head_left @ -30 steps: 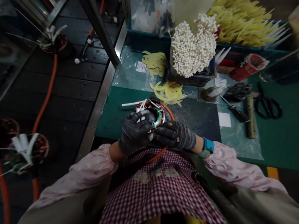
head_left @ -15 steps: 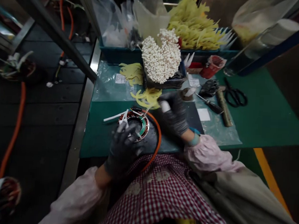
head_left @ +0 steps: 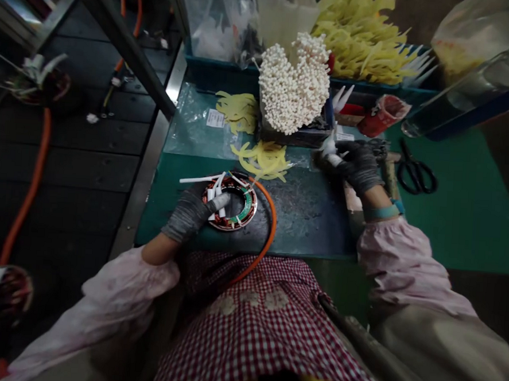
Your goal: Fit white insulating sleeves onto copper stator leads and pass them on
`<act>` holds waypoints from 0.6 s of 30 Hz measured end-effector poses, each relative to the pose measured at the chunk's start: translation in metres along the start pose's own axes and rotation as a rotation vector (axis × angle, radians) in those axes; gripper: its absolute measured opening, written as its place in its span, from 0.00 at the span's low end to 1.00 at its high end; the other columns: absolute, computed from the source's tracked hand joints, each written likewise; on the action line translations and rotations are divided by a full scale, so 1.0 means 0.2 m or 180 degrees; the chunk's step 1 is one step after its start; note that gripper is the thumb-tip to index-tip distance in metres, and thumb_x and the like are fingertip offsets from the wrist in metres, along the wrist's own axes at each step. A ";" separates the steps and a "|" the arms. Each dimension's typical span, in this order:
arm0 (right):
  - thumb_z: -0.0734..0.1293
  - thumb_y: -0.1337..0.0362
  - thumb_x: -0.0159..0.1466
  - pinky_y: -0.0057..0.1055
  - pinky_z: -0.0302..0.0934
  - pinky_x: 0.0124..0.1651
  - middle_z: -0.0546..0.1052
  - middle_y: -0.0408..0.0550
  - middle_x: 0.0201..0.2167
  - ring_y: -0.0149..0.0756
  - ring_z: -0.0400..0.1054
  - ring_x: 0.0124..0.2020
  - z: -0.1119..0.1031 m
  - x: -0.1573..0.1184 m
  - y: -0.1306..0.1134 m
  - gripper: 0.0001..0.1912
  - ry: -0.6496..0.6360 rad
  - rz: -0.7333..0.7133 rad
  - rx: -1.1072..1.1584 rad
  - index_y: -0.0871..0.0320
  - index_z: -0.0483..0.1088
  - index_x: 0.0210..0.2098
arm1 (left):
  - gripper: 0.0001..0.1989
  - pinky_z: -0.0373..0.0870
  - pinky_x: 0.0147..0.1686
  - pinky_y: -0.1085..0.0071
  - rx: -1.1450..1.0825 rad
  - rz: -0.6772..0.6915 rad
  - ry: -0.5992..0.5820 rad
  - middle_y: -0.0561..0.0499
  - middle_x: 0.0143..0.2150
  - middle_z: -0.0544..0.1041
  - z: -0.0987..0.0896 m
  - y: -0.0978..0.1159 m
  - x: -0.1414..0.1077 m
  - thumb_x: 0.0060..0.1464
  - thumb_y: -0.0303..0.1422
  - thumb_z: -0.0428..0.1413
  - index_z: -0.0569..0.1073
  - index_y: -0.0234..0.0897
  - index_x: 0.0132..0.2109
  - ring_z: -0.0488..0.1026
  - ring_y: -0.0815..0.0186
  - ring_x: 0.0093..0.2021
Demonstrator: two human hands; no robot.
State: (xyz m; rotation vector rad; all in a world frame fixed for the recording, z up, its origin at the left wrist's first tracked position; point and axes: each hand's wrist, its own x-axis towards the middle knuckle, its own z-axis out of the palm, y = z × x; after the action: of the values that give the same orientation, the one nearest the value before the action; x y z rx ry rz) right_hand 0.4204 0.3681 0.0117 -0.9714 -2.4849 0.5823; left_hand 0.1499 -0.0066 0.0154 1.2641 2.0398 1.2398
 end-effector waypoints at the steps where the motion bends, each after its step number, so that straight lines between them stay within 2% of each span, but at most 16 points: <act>1: 0.75 0.61 0.63 0.44 0.71 0.46 0.84 0.54 0.38 0.43 0.73 0.36 0.00 0.01 -0.01 0.10 -0.0002 -0.0008 0.0025 0.56 0.80 0.43 | 0.24 0.86 0.57 0.47 0.0048 -0.0007 0.0034 0.42 0.55 0.89 0.00 0.00 0.00 0.65 0.53 0.67 0.85 0.42 0.58 0.87 0.46 0.51; 3: 0.76 0.62 0.61 0.44 0.70 0.44 0.83 0.56 0.37 0.43 0.73 0.35 -0.02 0.00 -0.06 0.07 0.0187 0.0087 0.0095 0.55 0.78 0.39 | 0.24 0.85 0.59 0.46 0.0114 0.0004 0.0120 0.42 0.55 0.89 0.01 0.00 -0.01 0.66 0.53 0.66 0.85 0.42 0.58 0.87 0.46 0.52; 5: 0.75 0.61 0.61 0.46 0.70 0.45 0.83 0.60 0.40 0.46 0.74 0.38 -0.06 -0.06 -0.16 0.07 0.0483 0.0070 0.0192 0.52 0.74 0.37 | 0.26 0.84 0.61 0.45 0.0107 0.0000 0.0131 0.40 0.57 0.88 0.02 -0.01 -0.02 0.66 0.54 0.65 0.85 0.41 0.60 0.87 0.45 0.55; 7: 0.73 0.58 0.65 0.49 0.71 0.47 0.83 0.62 0.42 0.49 0.75 0.41 -0.10 -0.19 -0.31 0.07 0.0690 -0.0086 0.0335 0.50 0.72 0.40 | 0.28 0.83 0.63 0.44 0.0107 -0.0030 0.0136 0.39 0.59 0.87 0.02 -0.02 0.00 0.65 0.55 0.65 0.84 0.39 0.61 0.87 0.44 0.57; 9: 0.72 0.55 0.69 0.48 0.74 0.47 0.83 0.57 0.43 0.50 0.78 0.42 -0.10 -0.38 -0.50 0.09 0.0600 -0.0355 0.0532 0.48 0.72 0.45 | 0.29 0.83 0.63 0.43 0.0192 -0.0064 0.0189 0.39 0.58 0.88 0.02 -0.03 0.03 0.64 0.55 0.66 0.85 0.39 0.60 0.87 0.44 0.56; 11: 0.69 0.55 0.74 0.49 0.77 0.43 0.84 0.54 0.43 0.51 0.80 0.41 -0.04 -0.59 -0.69 0.08 0.0339 -0.0628 0.0827 0.48 0.73 0.50 | 0.28 0.84 0.60 0.45 0.0371 -0.0087 0.0218 0.39 0.55 0.89 0.01 -0.02 0.05 0.63 0.55 0.66 0.86 0.38 0.58 0.88 0.44 0.53; 14: 0.71 0.55 0.73 0.41 0.75 0.30 0.86 0.50 0.37 0.48 0.81 0.31 0.12 -0.86 -0.91 0.12 0.0029 -0.0852 0.0896 0.51 0.77 0.52 | 0.25 0.86 0.59 0.48 0.0631 0.0109 0.0218 0.41 0.53 0.89 0.00 0.03 0.02 0.65 0.52 0.65 0.86 0.39 0.57 0.88 0.45 0.53; 16: 0.71 0.57 0.73 0.37 0.73 0.27 0.87 0.51 0.34 0.46 0.81 0.27 0.22 -0.99 -0.98 0.13 0.0054 -0.0864 0.0688 0.54 0.80 0.54 | 0.23 0.84 0.64 0.51 0.0724 0.0462 0.0329 0.43 0.58 0.88 0.01 0.08 -0.06 0.68 0.48 0.62 0.83 0.40 0.63 0.86 0.48 0.59; 18: 0.71 0.59 0.73 0.34 0.73 0.27 0.87 0.51 0.33 0.44 0.81 0.26 0.25 -1.06 -1.02 0.14 0.0096 -0.0837 0.0451 0.56 0.82 0.55 | 0.23 0.79 0.71 0.53 0.0830 0.0929 0.0492 0.44 0.65 0.84 0.02 0.14 -0.16 0.72 0.43 0.59 0.79 0.42 0.68 0.82 0.51 0.67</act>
State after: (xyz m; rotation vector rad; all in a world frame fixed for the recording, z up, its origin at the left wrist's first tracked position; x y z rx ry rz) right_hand 0.4286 0.0713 0.0282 -0.5839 -2.4525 0.6408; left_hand 0.1825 -0.0273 0.0346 1.6837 2.2440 1.2597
